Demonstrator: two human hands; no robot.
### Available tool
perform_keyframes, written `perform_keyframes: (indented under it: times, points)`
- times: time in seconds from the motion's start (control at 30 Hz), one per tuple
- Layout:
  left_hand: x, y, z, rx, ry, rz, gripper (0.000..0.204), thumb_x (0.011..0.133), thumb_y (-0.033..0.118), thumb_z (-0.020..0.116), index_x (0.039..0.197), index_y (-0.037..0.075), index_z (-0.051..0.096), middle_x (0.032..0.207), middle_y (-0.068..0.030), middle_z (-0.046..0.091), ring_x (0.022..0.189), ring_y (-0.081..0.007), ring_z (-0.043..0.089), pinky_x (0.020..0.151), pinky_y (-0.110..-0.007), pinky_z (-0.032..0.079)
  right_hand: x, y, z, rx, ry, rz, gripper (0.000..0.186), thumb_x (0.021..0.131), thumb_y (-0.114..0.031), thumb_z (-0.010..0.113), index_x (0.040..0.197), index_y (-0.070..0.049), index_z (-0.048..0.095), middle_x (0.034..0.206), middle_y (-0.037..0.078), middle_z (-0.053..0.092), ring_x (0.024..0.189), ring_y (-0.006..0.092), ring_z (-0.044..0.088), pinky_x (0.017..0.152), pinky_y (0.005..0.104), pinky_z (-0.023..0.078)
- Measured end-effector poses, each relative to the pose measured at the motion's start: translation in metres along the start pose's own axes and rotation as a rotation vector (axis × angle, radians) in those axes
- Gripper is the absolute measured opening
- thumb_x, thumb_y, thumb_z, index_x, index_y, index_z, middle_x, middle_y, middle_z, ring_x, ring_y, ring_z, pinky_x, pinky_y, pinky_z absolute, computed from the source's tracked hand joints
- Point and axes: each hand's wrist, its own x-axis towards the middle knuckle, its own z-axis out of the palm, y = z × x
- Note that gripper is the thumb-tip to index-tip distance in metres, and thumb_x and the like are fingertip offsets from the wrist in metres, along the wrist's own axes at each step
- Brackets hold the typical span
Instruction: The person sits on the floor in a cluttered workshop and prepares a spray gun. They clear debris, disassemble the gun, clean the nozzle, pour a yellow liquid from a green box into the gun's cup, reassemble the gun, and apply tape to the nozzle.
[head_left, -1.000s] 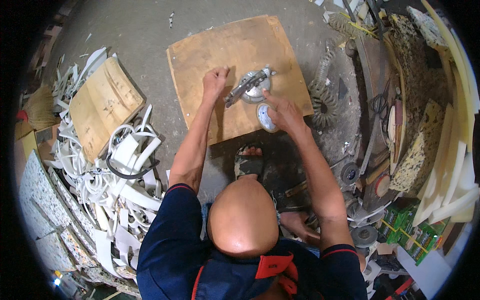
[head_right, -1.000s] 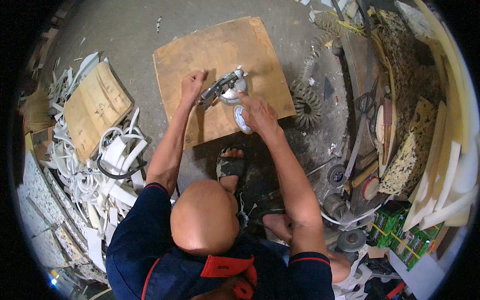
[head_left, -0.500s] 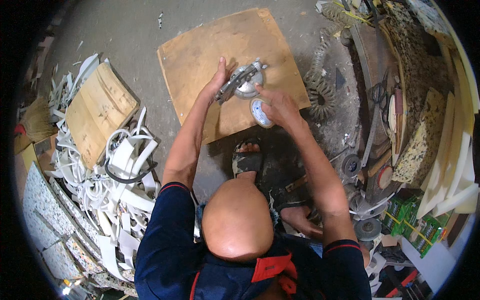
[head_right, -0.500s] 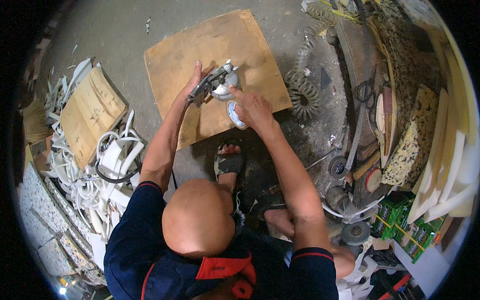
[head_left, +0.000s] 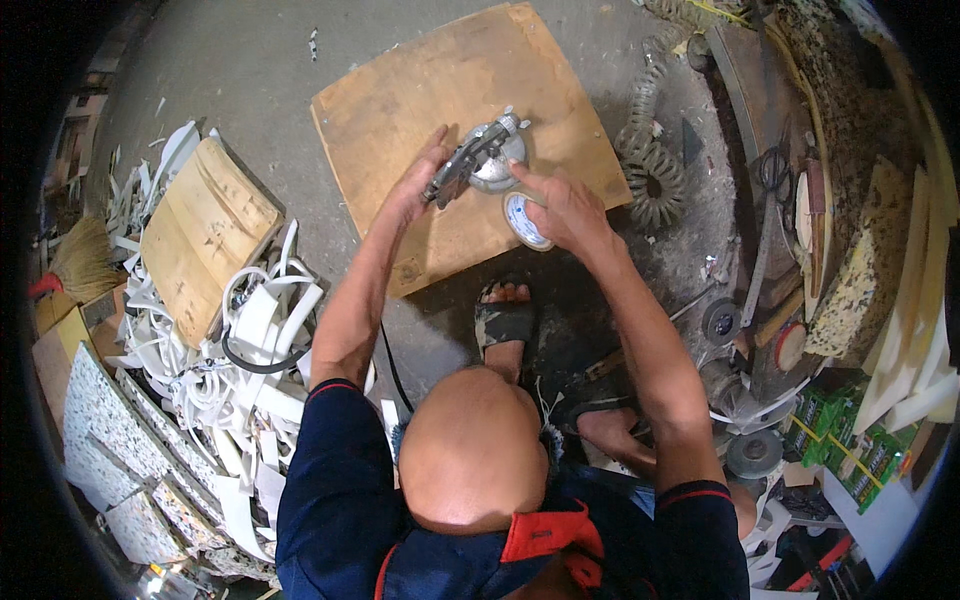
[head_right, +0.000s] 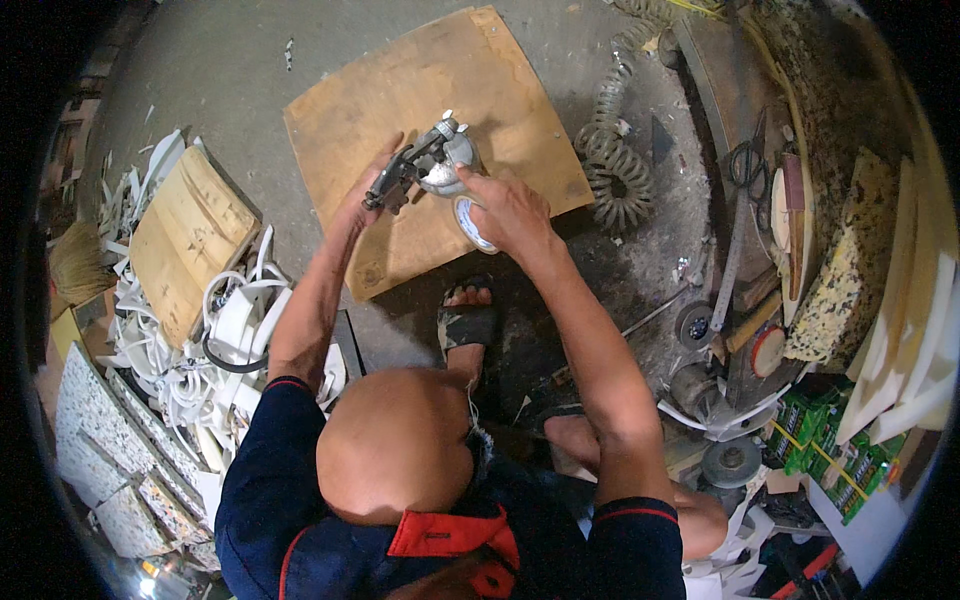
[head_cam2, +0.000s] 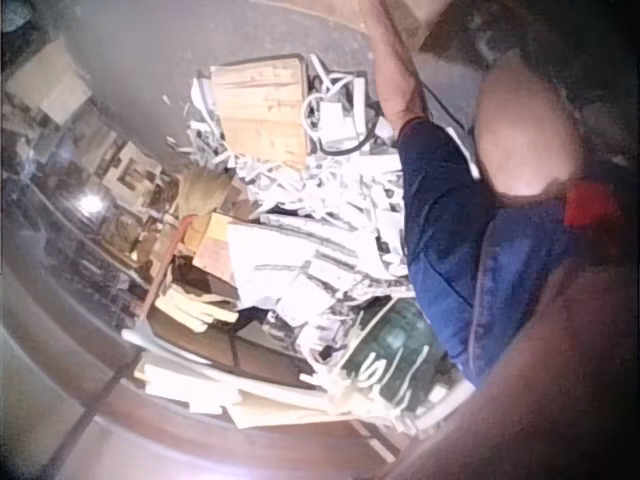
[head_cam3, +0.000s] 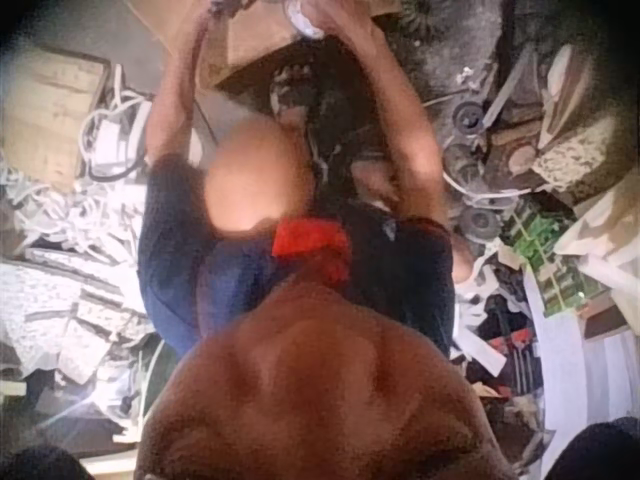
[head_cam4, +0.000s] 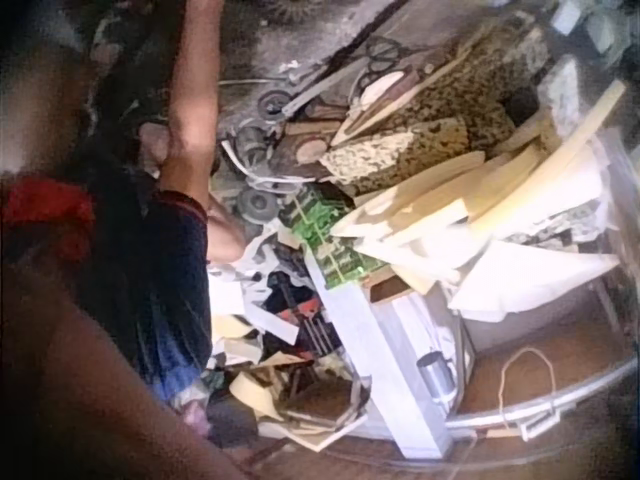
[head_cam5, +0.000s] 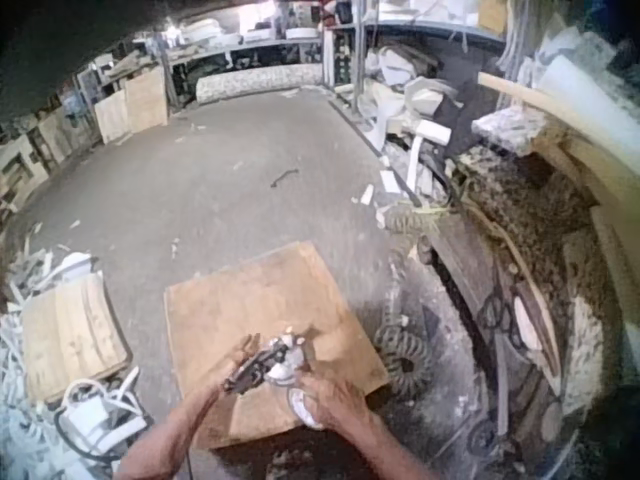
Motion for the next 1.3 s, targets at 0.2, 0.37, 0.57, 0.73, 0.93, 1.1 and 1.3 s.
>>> perform_keyframes:
  times: [0.2,0.37,0.57,0.73,0.93,1.1,1.3]
  points:
    - [0.013,0.049,-0.023,0.634,-0.520,0.350,0.112,0.071,0.001,0.083,0.160,0.013,0.017,0.148,-0.0182,0.048,0.133,-0.0301,0.051,0.108,-0.038,0.044,-0.007,-0.004,0.010,0.021,0.074,0.013,0.064,0.082,-0.018,0.072,0.142,-0.030,0.055,0.092,0.021,0.059,0.086,0.0400,0.062,0.078,0.0478,0.051]
    - [0.024,0.082,0.001,0.724,-0.658,0.143,0.079,0.082,0.005,0.075,0.151,0.015,0.039,0.118,-0.0092,0.067,0.100,-0.0183,0.065,0.090,-0.037,0.055,-0.008,-0.007,0.007,0.057,0.079,0.013,0.067,0.082,-0.016,0.072,0.144,-0.030,0.053,0.095,0.020,0.059,0.089,0.0396,0.062,0.077,0.0476,0.050]
    - [0.026,0.090,0.012,0.663,-0.689,0.078,0.035,0.102,0.027,0.054,0.131,0.006,0.057,0.096,-0.0066,0.070,0.075,-0.0190,0.069,0.064,-0.032,0.060,-0.008,-0.003,0.010,0.080,0.068,0.021,0.065,0.082,-0.011,0.070,0.144,-0.026,0.053,0.112,0.024,0.058,0.104,0.0425,0.061,0.087,0.0460,0.051]
    - [0.038,0.081,0.010,0.657,-0.667,0.164,0.033,0.097,0.017,0.061,0.129,0.011,0.058,0.092,-0.0052,0.069,0.078,-0.0193,0.069,0.064,-0.031,0.060,-0.013,0.000,0.019,0.107,0.223,-0.122,0.065,0.080,-0.003,0.067,0.142,-0.015,0.053,0.141,0.030,0.045,0.120,0.0468,0.055,0.099,0.0438,0.049]
    - [0.055,0.078,0.001,0.823,-0.800,0.186,0.057,0.079,0.001,0.078,0.131,0.012,0.057,0.115,-0.0086,0.063,0.088,-0.0188,0.068,0.067,-0.029,0.061,-0.018,-0.003,0.019,0.059,0.312,-0.210,0.061,0.080,-0.002,0.065,0.138,-0.011,0.052,0.141,0.026,0.048,0.107,0.0436,0.061,0.088,0.0491,0.052]
    - [0.054,0.080,0.000,0.853,-0.828,0.237,0.063,0.081,0.001,0.074,0.138,0.010,0.050,0.114,-0.0064,0.063,0.093,-0.0155,0.067,0.074,-0.031,0.061,-0.003,-0.006,-0.013,0.175,0.220,-0.276,0.050,0.078,-0.004,0.063,0.128,-0.006,0.061,0.119,0.024,0.064,0.099,0.0418,0.065,0.089,0.0485,0.052]
    - [0.058,0.078,0.000,0.782,-0.795,0.066,0.055,0.088,0.010,0.073,0.138,0.012,0.052,0.118,-0.0068,0.064,0.101,-0.0188,0.066,0.074,-0.031,0.062,0.010,-0.014,-0.058,0.349,-0.208,-0.052,0.048,0.082,-0.009,0.052,0.127,0.002,0.062,0.119,0.026,0.067,0.110,0.0335,0.067,0.096,0.0367,0.051]
